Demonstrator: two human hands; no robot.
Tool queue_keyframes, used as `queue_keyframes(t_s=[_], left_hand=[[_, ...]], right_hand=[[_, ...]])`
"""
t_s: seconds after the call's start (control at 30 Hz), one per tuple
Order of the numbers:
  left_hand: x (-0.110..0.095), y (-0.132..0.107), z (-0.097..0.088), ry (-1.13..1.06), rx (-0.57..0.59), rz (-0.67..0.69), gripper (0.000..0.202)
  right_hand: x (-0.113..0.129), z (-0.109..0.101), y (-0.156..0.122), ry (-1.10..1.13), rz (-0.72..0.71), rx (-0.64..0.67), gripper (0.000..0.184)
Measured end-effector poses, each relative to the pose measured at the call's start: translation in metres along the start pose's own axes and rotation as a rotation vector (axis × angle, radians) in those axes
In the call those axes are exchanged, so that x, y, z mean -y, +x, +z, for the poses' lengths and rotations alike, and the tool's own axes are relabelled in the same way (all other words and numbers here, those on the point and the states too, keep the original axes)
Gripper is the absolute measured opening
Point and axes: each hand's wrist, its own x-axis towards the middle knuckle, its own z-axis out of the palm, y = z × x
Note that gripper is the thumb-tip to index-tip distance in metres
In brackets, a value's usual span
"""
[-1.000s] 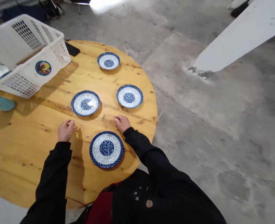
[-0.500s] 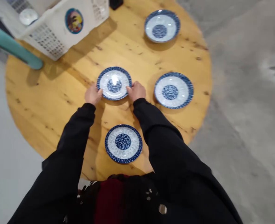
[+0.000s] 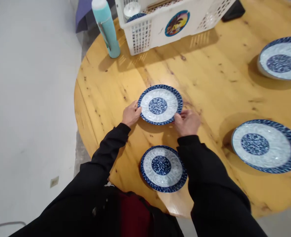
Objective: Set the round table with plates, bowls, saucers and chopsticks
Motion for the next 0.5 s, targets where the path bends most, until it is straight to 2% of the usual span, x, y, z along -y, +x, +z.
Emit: queue_keyframes(t_s=[0.1, 0.27, 0.37, 0.5], left_hand=[[0.044, -0.016, -0.034, -0.008, -0.079, -0.075, 0.04], [0.106, -0.037, -0.087, 0.003, -0.218, -0.191, 0.04], [0.133, -0.044, -0.106, 0.002, -0.253, -0.259, 0.037], [0.154, -0.043, -0.117, -0.012, -0.272, -0.281, 0.033]], right_hand=[[0.036, 0.047, -0.006, -0.003, 0.046, 0.001, 0.017], [0.085, 0.123, -0.021, 0.058, -0.052, 0.131, 0.018], [0.104, 0.154, -0.028, 0.066, -0.069, 0.184, 0.018], [0.118, 0.177, -0.029, 0.053, -0.067, 0.192, 0.017]])
